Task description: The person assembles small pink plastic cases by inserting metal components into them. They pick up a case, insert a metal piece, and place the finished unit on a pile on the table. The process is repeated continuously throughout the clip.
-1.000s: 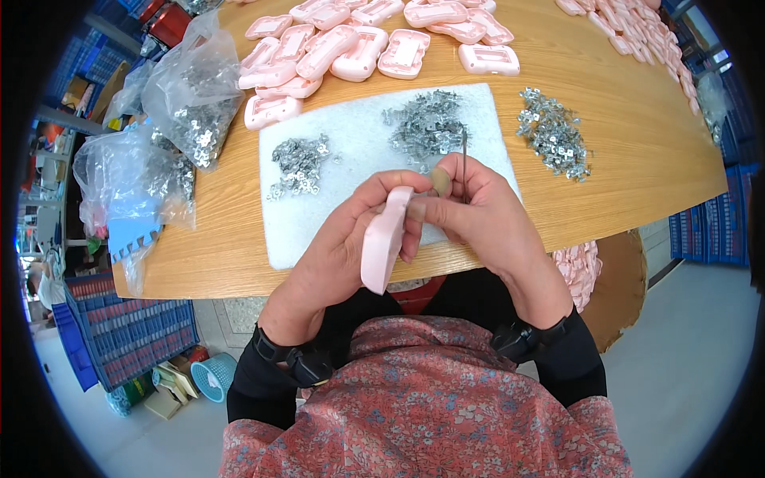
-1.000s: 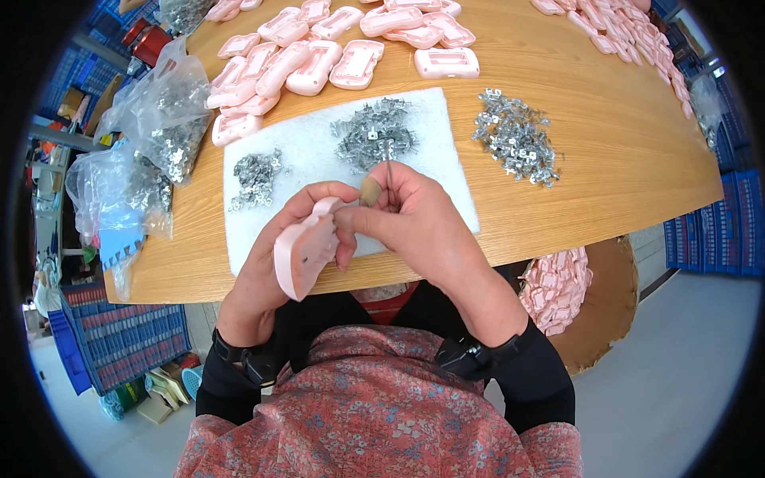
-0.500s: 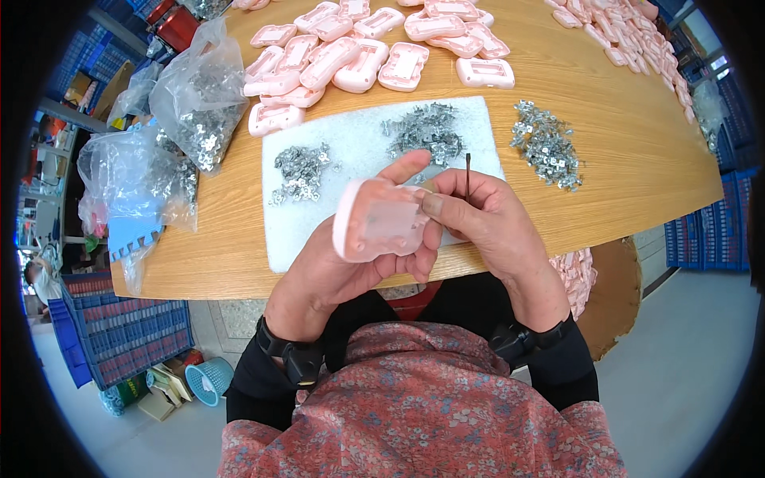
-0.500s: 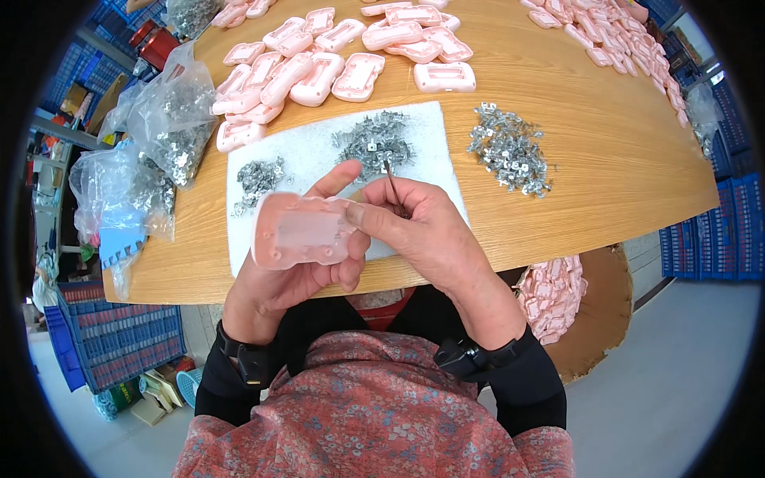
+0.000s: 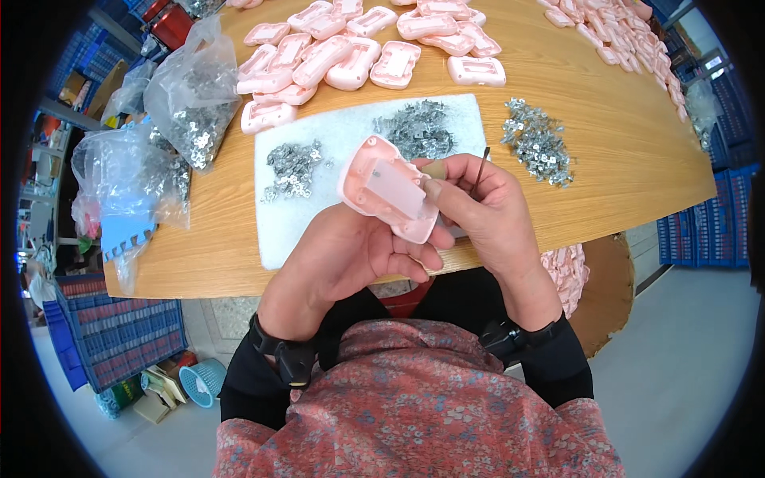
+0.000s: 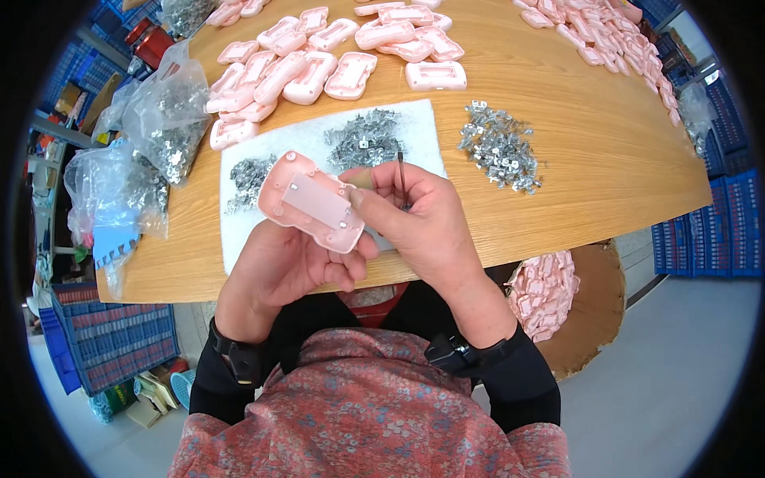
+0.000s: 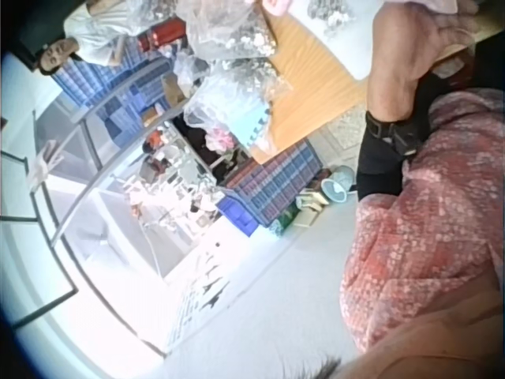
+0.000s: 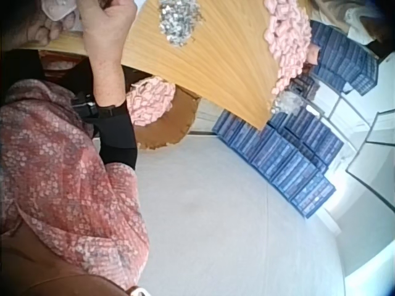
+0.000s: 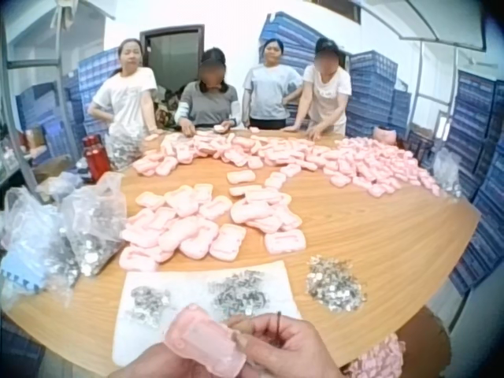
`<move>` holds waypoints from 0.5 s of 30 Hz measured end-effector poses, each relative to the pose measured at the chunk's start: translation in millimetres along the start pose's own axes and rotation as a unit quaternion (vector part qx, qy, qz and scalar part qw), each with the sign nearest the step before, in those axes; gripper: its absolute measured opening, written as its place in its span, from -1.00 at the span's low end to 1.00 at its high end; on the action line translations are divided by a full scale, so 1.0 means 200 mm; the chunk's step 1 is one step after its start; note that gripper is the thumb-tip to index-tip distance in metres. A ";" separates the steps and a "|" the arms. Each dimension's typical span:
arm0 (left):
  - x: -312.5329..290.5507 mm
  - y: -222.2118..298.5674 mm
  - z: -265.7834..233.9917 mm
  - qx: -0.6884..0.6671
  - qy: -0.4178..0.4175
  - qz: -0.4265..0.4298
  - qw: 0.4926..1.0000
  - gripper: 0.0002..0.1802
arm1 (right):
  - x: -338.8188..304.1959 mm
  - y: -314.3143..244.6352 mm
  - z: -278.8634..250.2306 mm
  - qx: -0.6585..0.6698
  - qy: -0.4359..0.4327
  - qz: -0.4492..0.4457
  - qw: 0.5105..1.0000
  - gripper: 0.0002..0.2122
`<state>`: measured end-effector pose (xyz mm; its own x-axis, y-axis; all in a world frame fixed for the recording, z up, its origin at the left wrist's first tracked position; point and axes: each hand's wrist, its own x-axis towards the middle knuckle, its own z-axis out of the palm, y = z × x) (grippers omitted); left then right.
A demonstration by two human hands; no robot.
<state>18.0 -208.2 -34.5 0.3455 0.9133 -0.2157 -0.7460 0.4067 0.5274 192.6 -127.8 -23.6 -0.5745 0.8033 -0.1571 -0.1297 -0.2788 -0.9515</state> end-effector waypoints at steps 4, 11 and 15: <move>0.00 -0.03 0.07 0.043 0.125 0.089 0.987 -0.42 | 0.01 0.05 -0.02 -0.108 0.081 -0.078 0.988 -0.87; 0.05 -0.03 0.07 0.168 0.193 0.152 0.955 -0.51 | 0.01 0.04 -0.04 -0.073 0.066 -0.082 0.992 -0.82; 0.04 -0.02 0.07 0.155 0.173 0.120 0.965 -0.54 | -0.01 0.01 -0.06 -0.064 0.025 -0.008 0.998 -0.78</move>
<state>32.3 -202.8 -27.1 -0.0671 0.9550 -0.2889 -0.5559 0.2047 0.8056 202.8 -124.0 -29.0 -0.5323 0.8330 -0.1511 -0.0321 -0.1982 -0.9796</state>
